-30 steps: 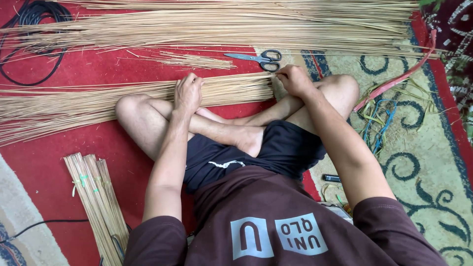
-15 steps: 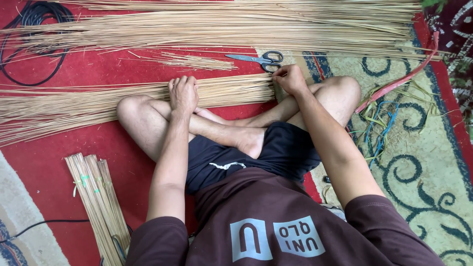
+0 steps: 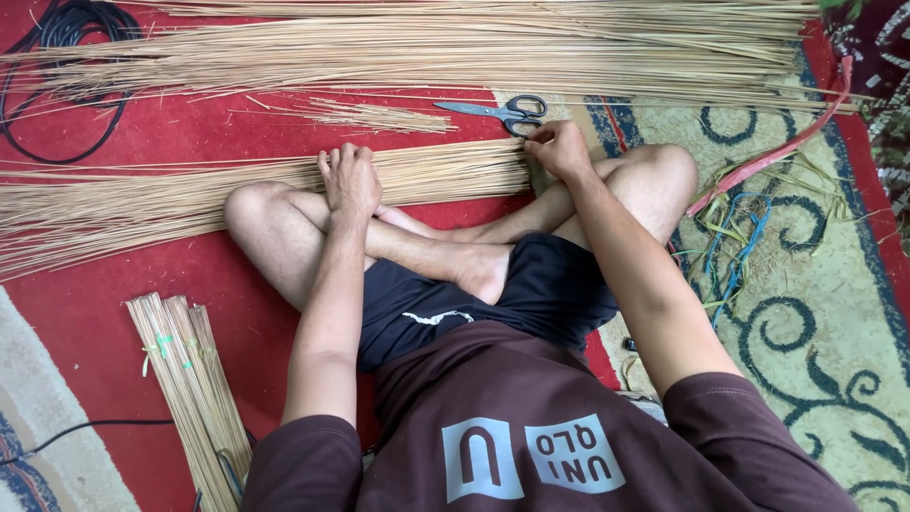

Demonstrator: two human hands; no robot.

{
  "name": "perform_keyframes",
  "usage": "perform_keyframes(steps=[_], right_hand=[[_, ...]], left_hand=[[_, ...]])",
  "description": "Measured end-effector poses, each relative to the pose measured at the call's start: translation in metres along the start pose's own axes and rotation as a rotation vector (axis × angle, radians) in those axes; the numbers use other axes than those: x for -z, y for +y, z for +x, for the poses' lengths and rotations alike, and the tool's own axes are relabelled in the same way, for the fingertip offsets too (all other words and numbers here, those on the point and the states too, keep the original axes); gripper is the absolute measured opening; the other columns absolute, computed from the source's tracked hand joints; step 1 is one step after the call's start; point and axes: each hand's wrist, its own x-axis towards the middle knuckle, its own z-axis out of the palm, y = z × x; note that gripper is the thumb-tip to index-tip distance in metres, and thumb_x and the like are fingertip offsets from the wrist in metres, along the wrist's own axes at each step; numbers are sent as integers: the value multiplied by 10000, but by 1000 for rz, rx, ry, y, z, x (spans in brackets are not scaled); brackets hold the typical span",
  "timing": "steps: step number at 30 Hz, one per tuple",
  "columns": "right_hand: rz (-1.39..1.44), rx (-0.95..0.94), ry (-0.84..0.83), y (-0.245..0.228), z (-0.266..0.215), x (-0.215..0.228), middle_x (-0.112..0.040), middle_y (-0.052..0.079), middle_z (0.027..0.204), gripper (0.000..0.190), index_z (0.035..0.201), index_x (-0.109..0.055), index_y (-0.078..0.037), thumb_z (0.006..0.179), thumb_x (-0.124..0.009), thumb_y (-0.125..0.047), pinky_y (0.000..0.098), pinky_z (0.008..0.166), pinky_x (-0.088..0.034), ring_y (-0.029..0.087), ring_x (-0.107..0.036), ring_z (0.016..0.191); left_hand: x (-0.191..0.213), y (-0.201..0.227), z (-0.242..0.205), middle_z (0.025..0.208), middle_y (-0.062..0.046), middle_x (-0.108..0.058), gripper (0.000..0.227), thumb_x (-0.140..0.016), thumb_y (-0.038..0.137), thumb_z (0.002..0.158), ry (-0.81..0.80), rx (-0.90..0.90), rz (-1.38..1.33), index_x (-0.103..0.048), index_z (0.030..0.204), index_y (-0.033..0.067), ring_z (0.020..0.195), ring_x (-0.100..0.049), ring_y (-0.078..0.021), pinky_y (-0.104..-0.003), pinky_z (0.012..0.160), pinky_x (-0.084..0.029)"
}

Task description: A person sits on the floor sorting, aligning, and cutting thin wooden sticks to a specific length using scissors.

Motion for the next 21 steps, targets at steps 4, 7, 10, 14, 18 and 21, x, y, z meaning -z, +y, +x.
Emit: perform_keyframes(steps=[4, 7, 10, 14, 18, 21], right_hand=[[-4, -26, 38, 22, 15, -8, -752, -6, 885, 180, 997, -811, -279, 819, -814, -251, 399, 818, -575, 245, -727, 936], [-4, -29, 42, 18, 10, -8, -752, 8, 882, 187, 1013, -809, -250, 833, -778, -214, 388, 825, -573, 253, -727, 932], [30, 29, 49, 8, 3, -4, -749, 73, 876, 182, 1019, -807, -180, 851, -757, -135, 439, 816, -577, 317, -727, 934], [28, 67, 20, -9, -10, 2, -763, 99, 896, 174, 997, -819, -186, 859, -747, -110, 449, 817, -579, 342, -727, 950], [13, 84, -1, -7, -10, -2, -771, 122, 892, 163, 948, -824, -189, 847, -741, -92, 464, 790, -583, 364, -731, 938], [40, 140, -19, -12, -18, 2, -765, 162, 880, 190, 1001, -827, -112, 862, -723, -37, 482, 796, -579, 413, -726, 921]], left_hand=[[-1, 6, 2, 1150, -69, -606, 228, -781, 176, 876, -18, -40, -13, -691, 1082, 139, 1145, -566, -281, -534, 1167, -297], [-1, 10, 2, 1250, -78, -553, 330, -771, 162, 886, -38, -91, -49, -669, 1198, 129, 1185, -550, -290, -512, 1150, -341], [6, 14, 1, 1362, -84, -512, 440, -739, 163, 909, -79, -163, -74, -629, 1335, 159, 1260, -526, -302, -492, 1110, -398], [6, 15, -1, 1426, -84, -519, 437, -705, 160, 930, -97, -240, -63, -651, 1361, 201, 1322, -512, -304, -468, 1094, -428], [2, 14, -2, 1423, -69, -537, 386, -694, 193, 929, -86, -286, -60, -690, 1314, 226, 1328, -517, -297, -448, 1076, -450], [-4, 13, -1, 1407, -50, -537, 375, -691, 209, 926, -87, -297, -60, -699, 1299, 249, 1330, -510, -278, -435, 1049, -458]])
